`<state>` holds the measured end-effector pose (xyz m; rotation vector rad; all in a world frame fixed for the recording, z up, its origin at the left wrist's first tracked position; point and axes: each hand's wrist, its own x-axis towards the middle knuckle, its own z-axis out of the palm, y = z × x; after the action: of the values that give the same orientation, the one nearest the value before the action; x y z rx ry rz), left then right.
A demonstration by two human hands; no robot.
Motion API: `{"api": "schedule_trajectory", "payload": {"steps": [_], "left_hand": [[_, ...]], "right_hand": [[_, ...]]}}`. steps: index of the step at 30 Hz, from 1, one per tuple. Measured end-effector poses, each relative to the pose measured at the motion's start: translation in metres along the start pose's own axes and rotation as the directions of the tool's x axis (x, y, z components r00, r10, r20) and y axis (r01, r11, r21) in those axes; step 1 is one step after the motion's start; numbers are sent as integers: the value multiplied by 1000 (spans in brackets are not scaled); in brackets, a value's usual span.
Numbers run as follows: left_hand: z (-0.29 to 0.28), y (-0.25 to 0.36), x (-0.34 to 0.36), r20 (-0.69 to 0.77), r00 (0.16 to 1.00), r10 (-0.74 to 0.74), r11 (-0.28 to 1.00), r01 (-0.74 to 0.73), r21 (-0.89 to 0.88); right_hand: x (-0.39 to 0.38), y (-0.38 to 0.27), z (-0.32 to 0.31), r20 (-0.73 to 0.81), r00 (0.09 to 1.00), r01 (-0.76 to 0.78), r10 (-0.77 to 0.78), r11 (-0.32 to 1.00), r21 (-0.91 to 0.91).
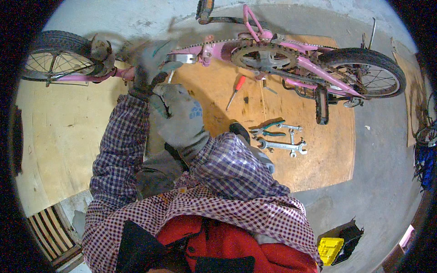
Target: The person works on a pink bicycle lying on its side, using a screwdriver and wrench to adjust the chain and front wheel area. They rotate the front wheel to check alignment and continue tightening components.
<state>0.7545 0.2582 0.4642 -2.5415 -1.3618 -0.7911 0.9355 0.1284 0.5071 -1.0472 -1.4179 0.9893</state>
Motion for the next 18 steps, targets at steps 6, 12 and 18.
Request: {"api": "schedule_trajectory", "payload": {"steps": [6,12,18], "left_hand": [[6,-17,-5,75,997,-18,1000,19,-17],[9,-28,-8,115,993,-15,999,11,35],[11,-31,-13,189,981,-40,999,41,3]], "right_hand": [[7,3,9,-16,1000,-23,23,1000,-2],[9,3,10,35,996,-84,84,996,2],[7,5,13,58,997,-41,41,999,-7]]}}
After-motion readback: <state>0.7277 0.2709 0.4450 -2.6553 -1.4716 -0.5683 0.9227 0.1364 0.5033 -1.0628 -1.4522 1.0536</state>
